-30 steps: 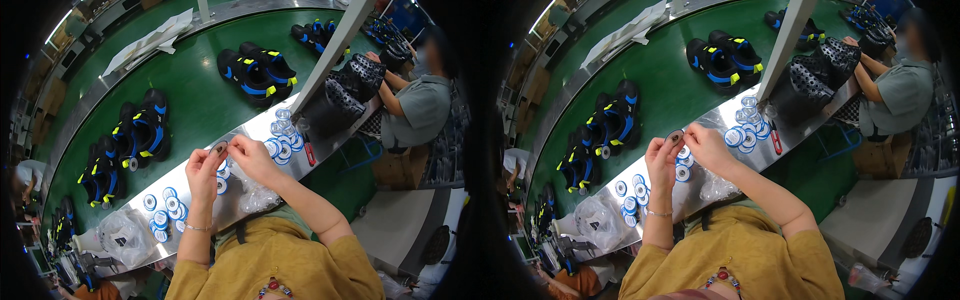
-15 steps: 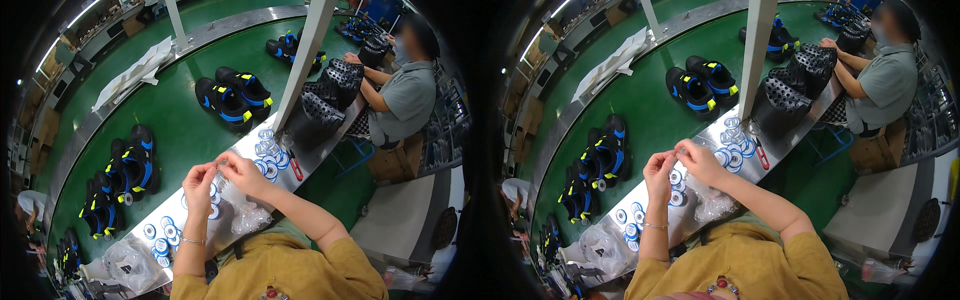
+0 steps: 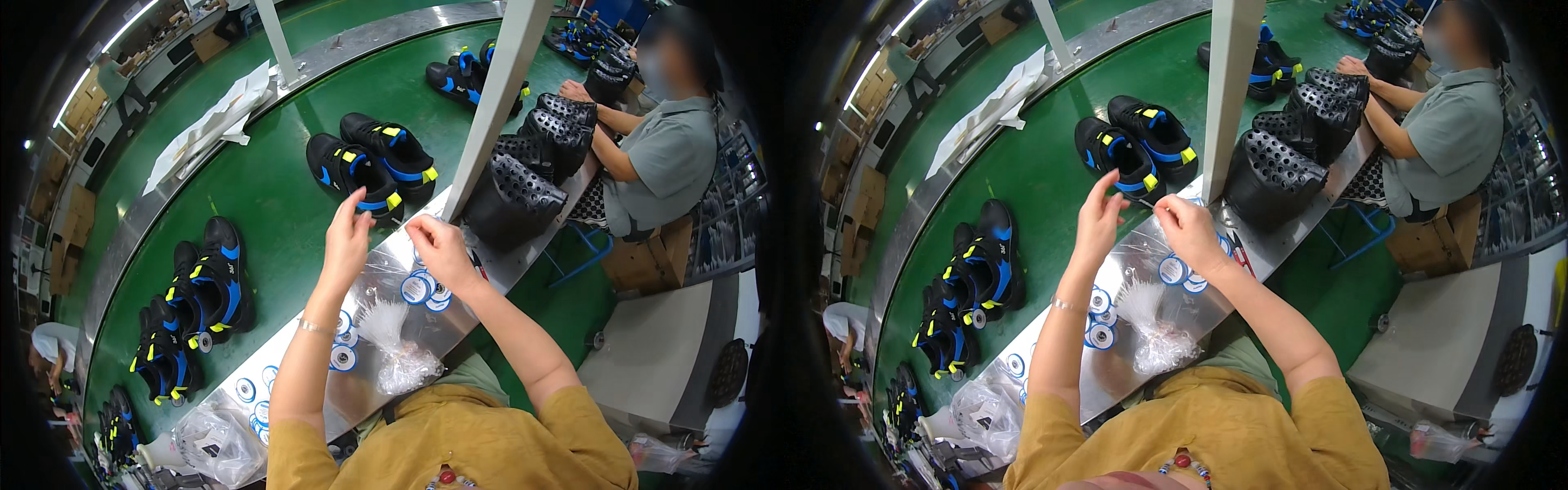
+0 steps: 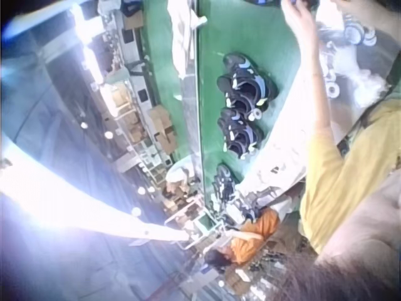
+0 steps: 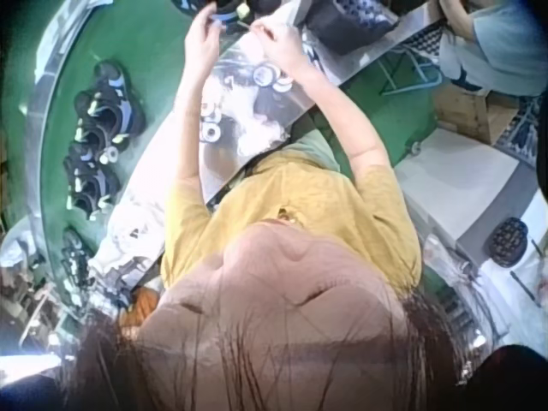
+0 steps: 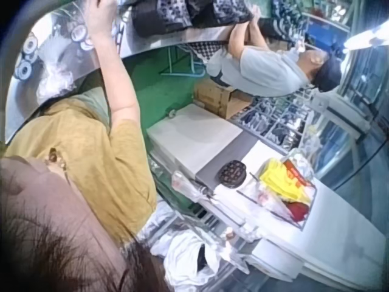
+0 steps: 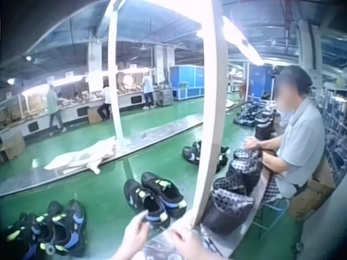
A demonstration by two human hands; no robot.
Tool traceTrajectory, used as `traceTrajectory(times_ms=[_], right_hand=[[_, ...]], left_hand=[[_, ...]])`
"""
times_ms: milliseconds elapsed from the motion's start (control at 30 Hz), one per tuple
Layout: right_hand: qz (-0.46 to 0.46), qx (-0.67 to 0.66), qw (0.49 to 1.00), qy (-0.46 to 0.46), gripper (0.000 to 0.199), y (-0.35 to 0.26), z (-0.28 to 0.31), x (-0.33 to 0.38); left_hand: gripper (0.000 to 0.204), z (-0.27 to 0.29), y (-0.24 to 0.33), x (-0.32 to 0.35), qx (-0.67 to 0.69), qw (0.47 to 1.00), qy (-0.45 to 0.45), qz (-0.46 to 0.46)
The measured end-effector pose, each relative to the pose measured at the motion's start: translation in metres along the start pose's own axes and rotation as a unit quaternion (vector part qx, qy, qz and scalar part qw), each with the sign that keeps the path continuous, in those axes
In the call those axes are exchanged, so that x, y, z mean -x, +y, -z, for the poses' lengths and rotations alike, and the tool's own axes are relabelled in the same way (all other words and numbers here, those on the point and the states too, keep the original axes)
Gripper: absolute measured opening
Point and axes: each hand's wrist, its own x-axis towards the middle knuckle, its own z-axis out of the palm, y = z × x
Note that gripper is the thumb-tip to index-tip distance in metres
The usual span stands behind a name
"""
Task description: The person picks small circular labels from a tray and sticks them onto the heel area of black and blue shoes on a conveyor belt. The person repeats this for several shoes, placing each labeled shoe back on the belt.
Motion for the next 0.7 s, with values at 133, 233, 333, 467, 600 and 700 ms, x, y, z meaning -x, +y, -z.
traceTrajectory(times_ms=[133,233,333,467,600,700], right_hand=[[0.045,0.067,0.997,0.015,0.009,0.013,0.001,-0.015],[0.083,0.101,0.991,0.017,0.008,0.025,0.002,-0.023],[0.141,0.135,0.981,0.007,0.006,0.027,-0.004,-0.032],[0.187,0.191,0.963,-0.007,0.006,0.028,-0.019,-0.043],[0.207,0.267,0.940,-0.041,0.003,0.028,-0.035,-0.054],[0.217,0.276,0.935,-0.037,0.004,0.037,-0.045,-0.061]], left_hand=[[0.042,-0.027,-0.053,-0.050,-0.079,0.994,-0.013,-0.075],[0.029,-0.020,-0.036,-0.053,-0.054,0.997,-0.049,-0.030],[0.025,0.011,-0.046,-0.047,-0.036,0.999,-0.017,-0.026],[0.024,0.037,-0.057,-0.028,-0.087,0.991,0.074,-0.068],[0.018,0.023,-0.058,-0.005,0.087,0.984,0.155,0.030],[0.017,0.014,-0.050,0.000,0.205,0.966,0.112,0.106]])
